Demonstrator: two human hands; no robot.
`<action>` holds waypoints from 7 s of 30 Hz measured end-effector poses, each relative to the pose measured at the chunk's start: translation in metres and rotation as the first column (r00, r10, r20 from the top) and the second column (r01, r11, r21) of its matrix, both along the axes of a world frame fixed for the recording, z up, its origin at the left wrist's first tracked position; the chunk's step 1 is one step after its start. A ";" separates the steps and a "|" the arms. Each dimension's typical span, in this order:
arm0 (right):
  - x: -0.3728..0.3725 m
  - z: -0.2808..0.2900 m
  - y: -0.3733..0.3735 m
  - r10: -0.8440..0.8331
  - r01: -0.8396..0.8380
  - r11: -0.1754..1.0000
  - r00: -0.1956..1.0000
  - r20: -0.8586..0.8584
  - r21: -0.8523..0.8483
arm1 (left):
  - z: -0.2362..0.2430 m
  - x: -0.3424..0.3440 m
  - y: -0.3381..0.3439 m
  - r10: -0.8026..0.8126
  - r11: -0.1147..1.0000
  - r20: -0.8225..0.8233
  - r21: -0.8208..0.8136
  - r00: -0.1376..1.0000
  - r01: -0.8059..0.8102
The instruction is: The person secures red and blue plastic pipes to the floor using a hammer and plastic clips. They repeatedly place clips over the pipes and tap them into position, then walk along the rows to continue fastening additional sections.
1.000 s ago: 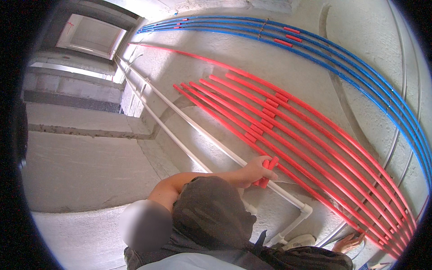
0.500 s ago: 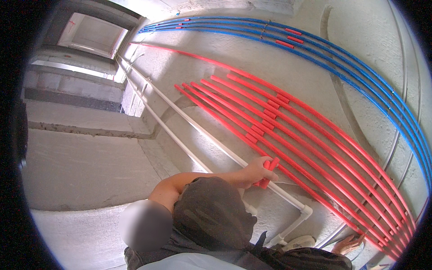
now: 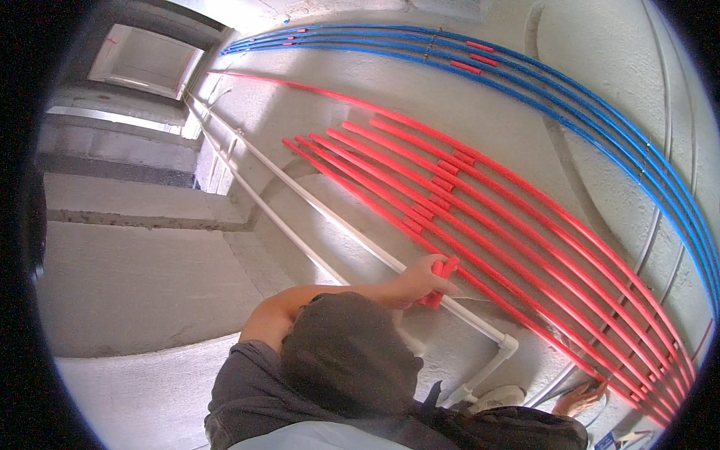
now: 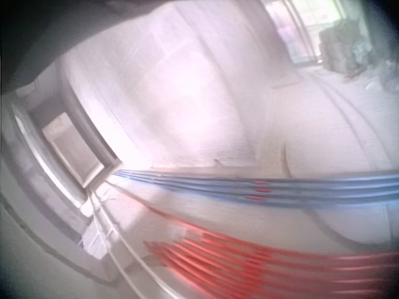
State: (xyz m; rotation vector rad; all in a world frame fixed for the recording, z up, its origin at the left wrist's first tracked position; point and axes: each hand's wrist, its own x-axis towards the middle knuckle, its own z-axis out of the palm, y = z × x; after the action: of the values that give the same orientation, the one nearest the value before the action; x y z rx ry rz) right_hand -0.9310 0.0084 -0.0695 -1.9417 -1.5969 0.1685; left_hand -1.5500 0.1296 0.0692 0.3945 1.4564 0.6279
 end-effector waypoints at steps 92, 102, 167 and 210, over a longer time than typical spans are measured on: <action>-0.140 0.160 0.017 -0.054 0.513 0.852 -0.113 -0.992 -0.105 | 0.037 0.427 0.001 -0.946 0.295 0.146 0.762 0.290 0.576; -0.192 0.203 0.092 0.155 0.219 0.959 0.124 -0.980 0.179 | 0.131 0.367 0.038 -0.457 0.869 0.072 0.251 0.886 0.427; 0.219 0.110 0.099 -0.818 0.486 0.433 0.565 -0.105 -0.759 | 0.274 0.538 0.122 -0.322 0.918 0.289 -0.137 0.902 0.372; 0.266 0.089 0.128 -0.886 0.514 0.415 0.416 -0.205 -0.750 | 0.210 0.512 0.019 -0.005 0.836 -0.023 -0.548 1.000 -0.008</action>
State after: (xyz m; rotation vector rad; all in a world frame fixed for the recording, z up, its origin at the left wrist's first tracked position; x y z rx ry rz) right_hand -0.6651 0.1362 0.0192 -2.5297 -0.0916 0.8838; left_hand -1.0376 0.1490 0.2787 -0.0543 1.5845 0.1804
